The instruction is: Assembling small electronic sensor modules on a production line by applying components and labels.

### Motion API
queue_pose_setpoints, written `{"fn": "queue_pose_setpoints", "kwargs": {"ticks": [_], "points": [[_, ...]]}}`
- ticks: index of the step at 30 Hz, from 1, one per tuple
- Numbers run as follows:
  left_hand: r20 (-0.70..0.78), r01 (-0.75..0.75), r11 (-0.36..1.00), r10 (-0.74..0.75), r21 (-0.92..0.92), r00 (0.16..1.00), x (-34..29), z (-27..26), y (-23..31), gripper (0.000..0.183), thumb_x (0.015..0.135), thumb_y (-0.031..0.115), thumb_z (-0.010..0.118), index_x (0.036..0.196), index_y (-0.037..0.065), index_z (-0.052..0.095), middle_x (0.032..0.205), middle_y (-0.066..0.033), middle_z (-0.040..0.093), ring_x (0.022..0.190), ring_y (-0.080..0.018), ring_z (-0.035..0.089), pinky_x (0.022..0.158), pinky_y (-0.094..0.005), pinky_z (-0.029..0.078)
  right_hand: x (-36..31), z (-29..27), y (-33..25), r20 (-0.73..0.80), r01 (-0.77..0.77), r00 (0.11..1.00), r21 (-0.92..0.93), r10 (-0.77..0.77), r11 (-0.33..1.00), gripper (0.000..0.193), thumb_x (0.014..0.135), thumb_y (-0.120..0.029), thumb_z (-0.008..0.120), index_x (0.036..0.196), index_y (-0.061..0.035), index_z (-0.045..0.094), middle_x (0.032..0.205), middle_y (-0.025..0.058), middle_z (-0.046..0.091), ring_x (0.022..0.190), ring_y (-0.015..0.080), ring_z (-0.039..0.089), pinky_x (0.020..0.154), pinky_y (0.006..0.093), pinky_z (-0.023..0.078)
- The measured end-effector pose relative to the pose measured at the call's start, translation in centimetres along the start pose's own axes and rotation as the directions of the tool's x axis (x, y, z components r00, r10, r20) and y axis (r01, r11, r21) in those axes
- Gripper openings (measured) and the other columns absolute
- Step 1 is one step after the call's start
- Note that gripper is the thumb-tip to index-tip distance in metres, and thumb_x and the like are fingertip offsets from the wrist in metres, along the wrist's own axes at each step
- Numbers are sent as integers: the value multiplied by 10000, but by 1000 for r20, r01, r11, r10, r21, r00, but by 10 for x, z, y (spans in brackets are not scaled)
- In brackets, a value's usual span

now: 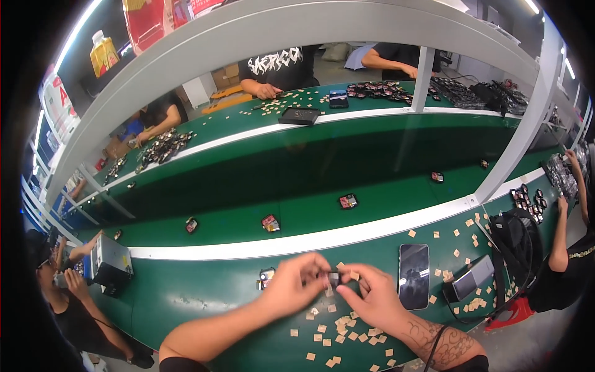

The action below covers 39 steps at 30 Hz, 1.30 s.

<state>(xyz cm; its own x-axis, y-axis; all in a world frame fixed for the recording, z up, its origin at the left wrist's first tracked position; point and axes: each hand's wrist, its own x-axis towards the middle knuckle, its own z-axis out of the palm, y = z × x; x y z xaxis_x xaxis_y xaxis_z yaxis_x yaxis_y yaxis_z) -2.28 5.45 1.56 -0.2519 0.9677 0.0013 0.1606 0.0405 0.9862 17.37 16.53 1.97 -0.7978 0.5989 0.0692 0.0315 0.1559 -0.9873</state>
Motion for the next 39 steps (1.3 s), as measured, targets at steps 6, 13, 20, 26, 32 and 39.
{"fn": "queue_pose_setpoints", "kwargs": {"ticks": [6,13,20,26,32,39], "points": [[-244,143,787,11,600,970,112,-68,-8,232,931,120,775,1127,35,683,727,-111,719,683,-215,725,639,-356,533,7,-7,10,-39,104,992,-228,-116,968,211,1017,-89,688,1210,-8,662,1063,165,690,911,309,718,779,380,580],[-187,184,323,-22,928,982,107,-94,1,528,872,230,792,1369,128,645,1364,-193,643,1366,-408,551,1109,-492,516,12,-14,24,3,256,965,-237,-263,937,62,1037,-56,628,1073,-11,652,979,161,705,802,354,701,717,409,563],[71,10,533,-130,846,989,68,-161,-15,724,797,145,817,1490,168,609,1445,-171,535,1373,-391,520,1157,-458,477,10,-12,15,64,133,991,-237,-121,962,73,1026,-73,655,999,-12,685,895,138,709,674,301,672,622,397,527],[119,-1,634,-144,773,982,81,-146,-9,608,850,144,841,1435,182,675,1346,-153,547,1289,-350,573,1112,-439,506,12,-10,18,29,174,985,-214,-172,961,125,1040,-44,616,1107,4,710,951,149,694,696,273,664,655,371,530],[155,-149,598,41,787,987,84,-120,-17,437,873,139,807,1296,82,713,1237,-136,597,1170,-313,637,1025,-402,546,10,-8,15,54,209,978,-265,-202,941,175,1062,-37,583,1175,1,712,971,155,692,722,267,664,684,358,533],[278,-345,617,207,707,938,24,-25,2,354,868,146,769,1214,91,714,1131,-143,612,1108,-356,623,970,-441,544,10,-12,10,11,205,978,-266,-210,942,144,1055,-27,614,1136,15,725,972,130,670,745,220,659,676,332,521]]}}
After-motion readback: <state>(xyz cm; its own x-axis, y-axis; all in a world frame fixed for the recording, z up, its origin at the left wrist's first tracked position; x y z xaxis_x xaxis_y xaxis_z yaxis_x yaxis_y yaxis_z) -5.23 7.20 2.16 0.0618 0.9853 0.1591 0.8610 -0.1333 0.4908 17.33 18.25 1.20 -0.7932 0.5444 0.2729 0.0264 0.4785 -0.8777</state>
